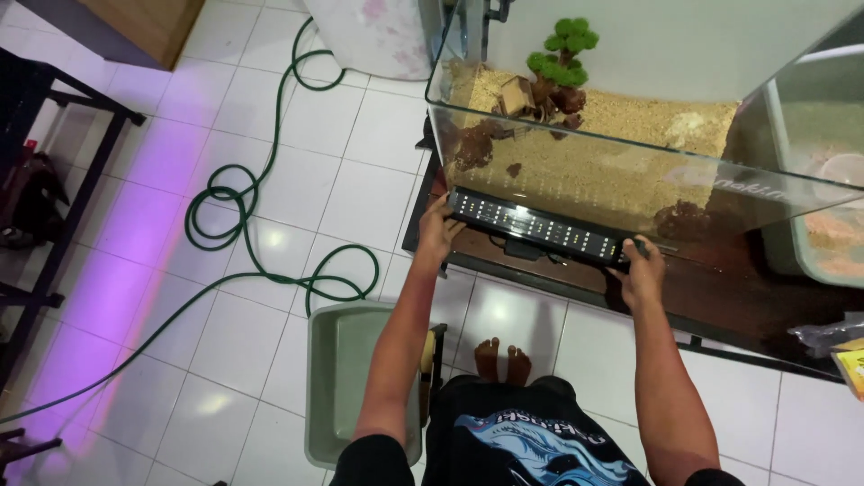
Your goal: Unboxing an aquarium LED light fixture, removing its plastic packaging, and placing it on top of a glass aquarium tank.
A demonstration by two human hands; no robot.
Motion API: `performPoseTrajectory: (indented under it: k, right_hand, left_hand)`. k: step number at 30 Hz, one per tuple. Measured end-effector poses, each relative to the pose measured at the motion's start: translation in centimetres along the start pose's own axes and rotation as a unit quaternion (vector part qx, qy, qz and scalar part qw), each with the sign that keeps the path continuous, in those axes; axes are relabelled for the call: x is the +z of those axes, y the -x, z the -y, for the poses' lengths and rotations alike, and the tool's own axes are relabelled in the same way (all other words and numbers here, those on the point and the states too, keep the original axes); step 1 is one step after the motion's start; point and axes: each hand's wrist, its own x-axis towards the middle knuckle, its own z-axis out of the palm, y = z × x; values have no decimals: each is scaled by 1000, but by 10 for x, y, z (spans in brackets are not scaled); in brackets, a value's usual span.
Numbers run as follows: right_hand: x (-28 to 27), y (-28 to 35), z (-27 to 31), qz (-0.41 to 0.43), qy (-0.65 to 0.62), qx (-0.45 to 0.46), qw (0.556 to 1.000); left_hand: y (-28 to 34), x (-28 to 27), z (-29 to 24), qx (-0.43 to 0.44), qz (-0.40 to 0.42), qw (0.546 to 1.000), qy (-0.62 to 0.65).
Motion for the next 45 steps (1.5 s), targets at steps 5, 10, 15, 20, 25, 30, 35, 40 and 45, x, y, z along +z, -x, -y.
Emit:
performPoseTrajectory:
  k: [5, 10, 15, 20, 25, 30, 35, 40, 45]
  right_hand:
    - [-6, 17, 18, -6, 6, 0, 1000]
    - [-24, -10, -2, -18, -30, -18, 999]
    - [-30, -15, -16, -42, -85, -15, 995]
    - [-33, -17, -16, -27, -89, -14, 996]
    - [-37, -1, -5, -27, -85, -25, 996]
    - [-33, -7, -7, -25, -97, -38, 994]
    - [-23, -3, 4, -25, -104, -39, 993]
    - [-18, -1, 13, -19, -107, -47, 993]
    - [-14, 9, 34, -9, -121, -47, 992]
  left_hand:
    - [35, 21, 25, 29, -27, 999, 13]
    - [67, 56, 53, 91, -29, 995, 31]
    - [36, 61, 131, 174, -42, 952, -247]
    - [72, 88, 114, 139, -87, 855, -491]
    - [56, 103, 132, 124, -134, 788, -587]
    - [35, 108, 139, 119, -164, 917, -345]
    - [65, 103, 127, 160, -102, 821, -539]
    - [94, 105, 121, 189, -80, 830, -519]
    - [120, 95, 122, 262, 1, 773, -577]
